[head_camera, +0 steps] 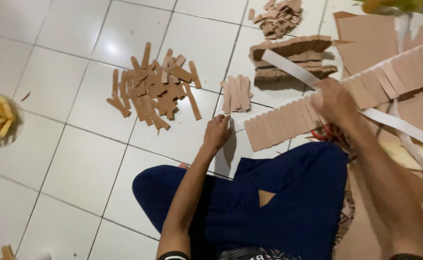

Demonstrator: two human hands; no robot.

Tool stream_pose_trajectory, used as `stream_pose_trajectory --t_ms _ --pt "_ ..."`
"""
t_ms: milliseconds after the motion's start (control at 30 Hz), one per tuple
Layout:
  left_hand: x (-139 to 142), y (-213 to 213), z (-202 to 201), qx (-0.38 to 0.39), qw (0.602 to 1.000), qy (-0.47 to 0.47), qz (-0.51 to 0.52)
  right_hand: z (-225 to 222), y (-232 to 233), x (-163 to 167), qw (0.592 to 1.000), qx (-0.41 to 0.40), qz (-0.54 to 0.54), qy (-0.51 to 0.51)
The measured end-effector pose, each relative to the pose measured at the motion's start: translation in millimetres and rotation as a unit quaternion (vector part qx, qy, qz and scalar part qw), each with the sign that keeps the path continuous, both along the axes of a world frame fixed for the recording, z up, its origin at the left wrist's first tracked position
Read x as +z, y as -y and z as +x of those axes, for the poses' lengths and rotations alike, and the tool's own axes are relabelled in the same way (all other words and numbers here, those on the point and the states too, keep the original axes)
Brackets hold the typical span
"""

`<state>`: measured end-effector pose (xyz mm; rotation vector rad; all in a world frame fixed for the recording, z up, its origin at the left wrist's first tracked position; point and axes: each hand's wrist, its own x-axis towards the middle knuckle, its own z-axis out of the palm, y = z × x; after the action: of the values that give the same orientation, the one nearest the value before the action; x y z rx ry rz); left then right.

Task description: The person sits on a tiled floor and repeatedly picks up small, flat, brown cardboard pieces, placing them one by one onto a long white strip. The person aligns each piece carefully along the strip, building a continuous row of attached parts.

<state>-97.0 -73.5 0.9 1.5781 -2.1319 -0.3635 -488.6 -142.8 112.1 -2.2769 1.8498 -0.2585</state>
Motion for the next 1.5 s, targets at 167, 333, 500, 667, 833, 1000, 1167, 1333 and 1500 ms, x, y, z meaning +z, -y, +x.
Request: stream_pose_trajectory --t_ms 167,333,500,667,833,1000,1167,1333,1500 --pt "-0.7 8.7 41.8 0.173 0.983 -0.045 0.030 156.7 -62.8 -78.1 0.968 0.043 0.077 0.237" --pt "7.8 53.3 70.5 0.271 0.961 -0.018 0.056 210.6 -88.5 -106.4 0.985 0.074 0.000 0.155" --pt "11.3 63.5 79.5 0.305 0.930 -0.140 0.149 209.8 -75.6 -103.0 0.971 0.027 0.042 0.234" --pt "3.1 2.3 33.7 0.160 0.891 -0.381 0.186 214.0 -89.6 -107.1 0.892 -0.103 0.202 0.391" --pt "-25.5 -65.3 -26.0 0.002 0.955 -0.261 0.143 175.4 -107.0 -128.9 0.800 -0.224 0.208 0.516" --pt "-40.6 -59.3 -13.1 -0.041 0.995 0.082 0.034 136.5 -108.5 -135.7 0.751 -0.253 0.061 0.607" --pt "-47.0 -69.4 -5.2 -0.025 0.997 0.070 0.018 157.7 -127.3 -135.8 0.811 -0.206 0.114 0.536" --pt "-44.7 -74.0 -13.7 0.001 0.996 0.092 0.013 183.8 -131.3 -135.1 0.863 -0.182 0.143 0.448" --pt "-36.9 -69.4 -14.8 0.002 0.997 0.070 0.020 200.0 -128.5 -137.0 0.875 -0.187 0.158 0.418"
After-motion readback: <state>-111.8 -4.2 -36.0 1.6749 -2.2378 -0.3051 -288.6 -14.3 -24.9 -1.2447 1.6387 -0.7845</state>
